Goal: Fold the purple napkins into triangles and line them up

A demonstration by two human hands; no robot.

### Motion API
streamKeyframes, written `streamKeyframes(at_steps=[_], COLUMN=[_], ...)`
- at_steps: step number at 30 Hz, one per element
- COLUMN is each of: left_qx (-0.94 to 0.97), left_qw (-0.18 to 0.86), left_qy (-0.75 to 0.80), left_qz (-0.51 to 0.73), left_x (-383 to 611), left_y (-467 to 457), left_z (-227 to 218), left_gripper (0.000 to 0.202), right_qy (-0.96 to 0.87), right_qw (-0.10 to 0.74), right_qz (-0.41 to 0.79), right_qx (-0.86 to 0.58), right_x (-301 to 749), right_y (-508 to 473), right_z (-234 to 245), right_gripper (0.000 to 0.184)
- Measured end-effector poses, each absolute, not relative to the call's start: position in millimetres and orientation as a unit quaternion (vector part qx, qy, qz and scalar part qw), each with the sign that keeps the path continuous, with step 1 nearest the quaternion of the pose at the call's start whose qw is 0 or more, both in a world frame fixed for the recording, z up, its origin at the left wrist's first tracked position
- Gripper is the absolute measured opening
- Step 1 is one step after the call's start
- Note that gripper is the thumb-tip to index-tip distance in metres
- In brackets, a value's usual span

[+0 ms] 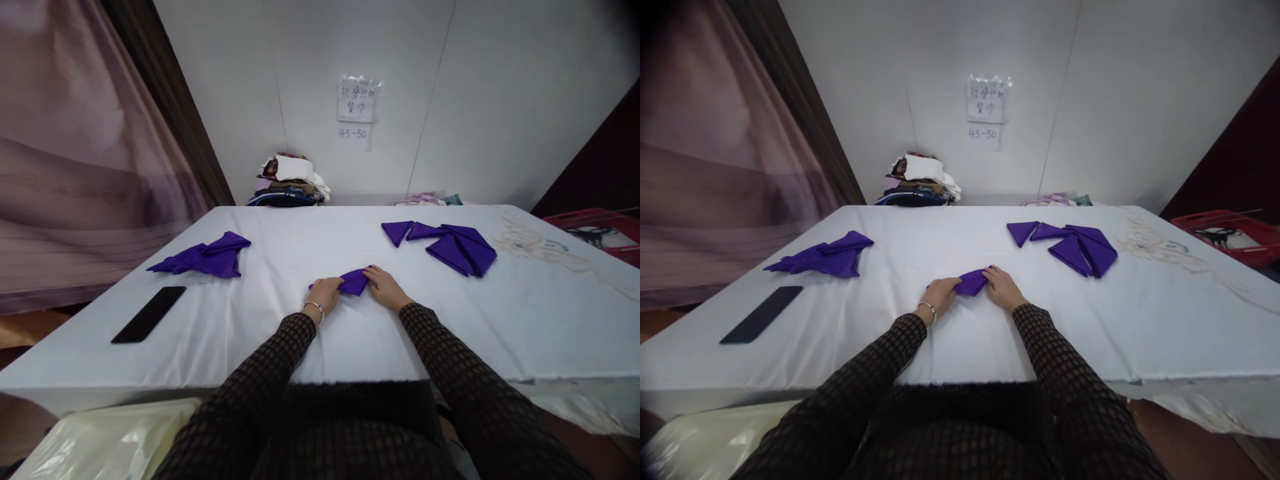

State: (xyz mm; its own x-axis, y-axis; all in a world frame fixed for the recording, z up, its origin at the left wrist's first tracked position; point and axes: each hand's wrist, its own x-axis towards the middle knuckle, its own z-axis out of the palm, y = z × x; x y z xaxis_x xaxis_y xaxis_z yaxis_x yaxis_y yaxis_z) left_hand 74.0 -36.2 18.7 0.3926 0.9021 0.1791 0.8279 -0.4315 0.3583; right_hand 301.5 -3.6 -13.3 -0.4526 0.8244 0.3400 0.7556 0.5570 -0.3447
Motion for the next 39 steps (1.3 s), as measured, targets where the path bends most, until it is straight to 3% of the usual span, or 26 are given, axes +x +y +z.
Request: streamKeyframes(at_steps=[4, 7, 11, 14, 21, 25, 33, 39], left_qx=[0.757, 0.692, 0.638, 0.657, 0.709, 0.779, 0.859, 0.858], left_qw=[0.176, 0.263, 0.367, 0.303, 0.151, 0.047, 0.049, 0.034], left_qy=[0.577, 0.594, 0.590, 0.635, 0.645, 0.586, 0.504, 0.509], left_qz=[0.250, 0.315, 0.331, 0.269, 0.242, 0.217, 0.071, 0.052], left_x=[67, 57, 44, 37, 37, 47, 60, 58], left_y=[-30, -24, -11, -5, -17, -31, -49, -47], left_z=[35, 42, 39, 28, 12, 15, -1, 0], left_gripper=[0.028, 0.025, 0.032, 0.037, 0.037, 0.039, 0.058, 0.060], right_qy=[-0.847, -0.795, -0.694, -0.692, -0.759, -0.771, -0.857, -0.892], right_qw=[0.272, 0.355, 0.424, 0.392, 0.214, 0.193, 0.259, 0.125], right_qz=[0.100, 0.180, 0.334, 0.341, 0.132, 0.109, 0.056, 0.075], right_qx=[-0.446, -0.458, -0.476, -0.501, -0.600, -0.598, -0.441, -0.429], right_x=[298, 292, 283, 280, 279, 279, 278, 268], right_y=[-16, -25, -33, -36, -45, -46, -42, -51], right_z=[-5, -4, -6, -5, 8, 8, 6, 9], right_gripper=[0.041, 0.031, 0.041, 0.043, 0.038, 0.040, 0.039, 0.056])
